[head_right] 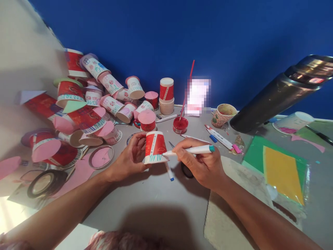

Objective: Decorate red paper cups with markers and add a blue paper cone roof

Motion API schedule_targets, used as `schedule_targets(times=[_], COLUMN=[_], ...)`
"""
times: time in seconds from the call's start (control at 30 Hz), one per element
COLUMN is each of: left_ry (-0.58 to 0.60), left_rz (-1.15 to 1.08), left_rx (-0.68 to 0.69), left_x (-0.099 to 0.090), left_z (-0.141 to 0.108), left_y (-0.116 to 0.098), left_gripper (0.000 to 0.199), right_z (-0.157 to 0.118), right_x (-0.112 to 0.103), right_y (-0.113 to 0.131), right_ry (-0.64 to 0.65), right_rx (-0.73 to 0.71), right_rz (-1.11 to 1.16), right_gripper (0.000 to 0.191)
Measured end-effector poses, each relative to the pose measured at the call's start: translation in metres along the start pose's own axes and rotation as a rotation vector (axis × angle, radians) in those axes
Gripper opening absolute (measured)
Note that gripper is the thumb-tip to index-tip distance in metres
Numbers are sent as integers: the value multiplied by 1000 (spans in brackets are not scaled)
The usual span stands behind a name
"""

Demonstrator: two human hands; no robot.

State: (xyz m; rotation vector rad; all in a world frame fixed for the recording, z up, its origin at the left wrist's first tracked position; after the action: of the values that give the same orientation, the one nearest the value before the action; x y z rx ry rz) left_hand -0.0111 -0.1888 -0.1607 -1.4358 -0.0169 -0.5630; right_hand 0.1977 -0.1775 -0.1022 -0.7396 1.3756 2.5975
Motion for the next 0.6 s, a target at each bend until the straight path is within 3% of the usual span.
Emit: schedule_targets(times=[0.37, 0.47, 0.6], left_ry=[7, 9, -7], left_rz=[-24, -21, 4], left_rx=[-6, -4, -3], left_x=[-1, -1, -2], left_z=[0, -1, -1], left_y=[3, 3, 2], left_gripper=[77, 77, 75], right_z=[1, 2, 2], right_x=[2, -2, 1], right_y=[-12, -15, -16], right_ry=[42, -9, 39], right_rx=[123, 161, 160], right_rz=[93, 95, 92], right_gripper=[31, 29, 33])
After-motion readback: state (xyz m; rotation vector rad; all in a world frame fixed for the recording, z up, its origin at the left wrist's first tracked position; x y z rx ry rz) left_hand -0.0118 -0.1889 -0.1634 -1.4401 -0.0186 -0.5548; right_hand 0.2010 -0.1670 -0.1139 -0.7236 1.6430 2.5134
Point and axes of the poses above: each hand's wrist, its own z-axis towards the middle knuckle, its own x-axis out of the palm, y = z × x, the point moved 7 cm from there along z, towards the middle knuckle, and after that the axes turned 15 degrees about -z, right-handed, at the moved point
